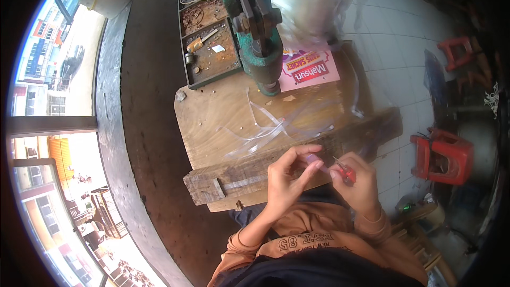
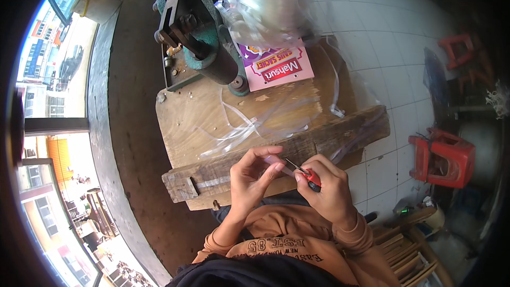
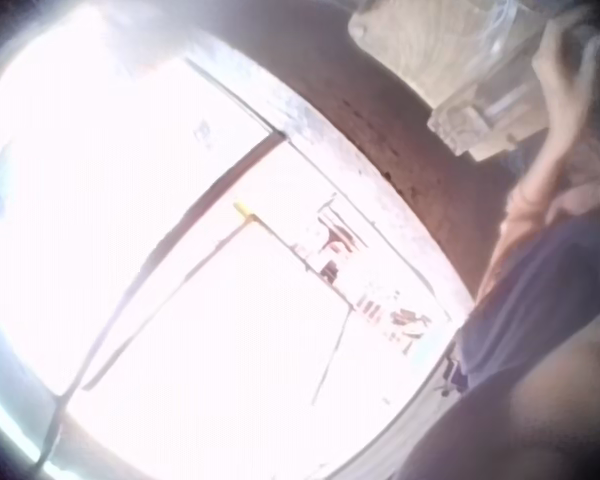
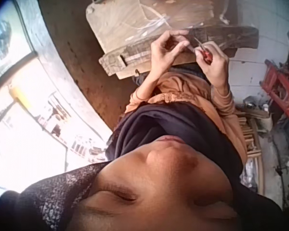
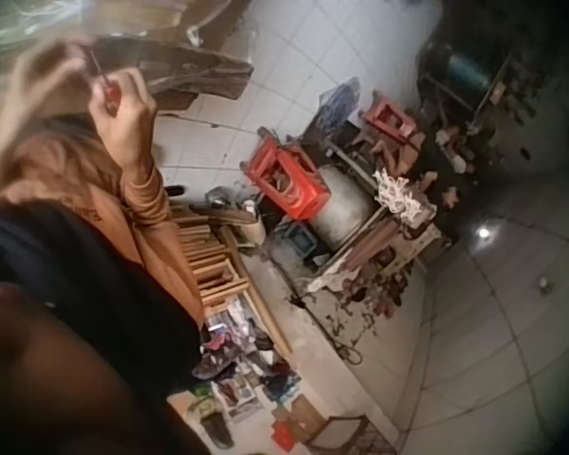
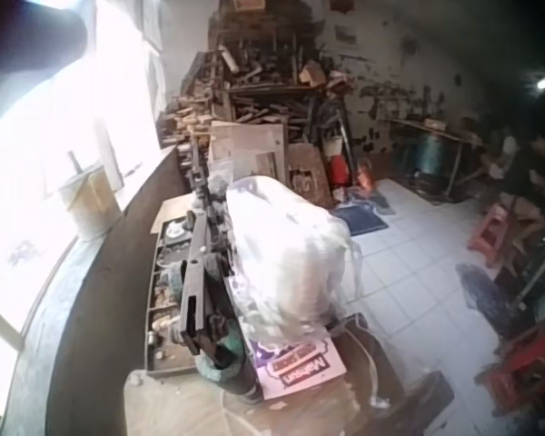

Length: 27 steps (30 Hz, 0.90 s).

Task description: The person trims and cuts thin transparent plastic strips using a utility knife and a hand-held cutting tool on a wooden block.

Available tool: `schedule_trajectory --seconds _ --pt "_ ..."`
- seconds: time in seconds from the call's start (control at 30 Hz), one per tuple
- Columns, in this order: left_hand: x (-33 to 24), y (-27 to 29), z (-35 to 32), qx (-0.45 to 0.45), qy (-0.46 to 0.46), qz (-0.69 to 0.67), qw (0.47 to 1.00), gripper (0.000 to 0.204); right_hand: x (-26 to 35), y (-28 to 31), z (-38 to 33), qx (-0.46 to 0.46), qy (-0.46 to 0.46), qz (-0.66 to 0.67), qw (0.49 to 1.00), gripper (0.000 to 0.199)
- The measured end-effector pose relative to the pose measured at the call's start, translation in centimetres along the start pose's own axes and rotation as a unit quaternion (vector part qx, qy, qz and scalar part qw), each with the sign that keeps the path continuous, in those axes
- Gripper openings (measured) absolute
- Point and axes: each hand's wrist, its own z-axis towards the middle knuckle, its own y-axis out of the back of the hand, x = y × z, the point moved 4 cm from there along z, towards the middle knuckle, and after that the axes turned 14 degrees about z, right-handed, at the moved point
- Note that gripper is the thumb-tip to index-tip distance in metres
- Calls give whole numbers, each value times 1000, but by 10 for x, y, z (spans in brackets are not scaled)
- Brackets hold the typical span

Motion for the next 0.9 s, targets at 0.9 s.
schedule_trajectory --seconds 0.9 --pt "-21 26 -5 85 -182 -100 974 7 13 -15 16 69 -9 141 988 19"
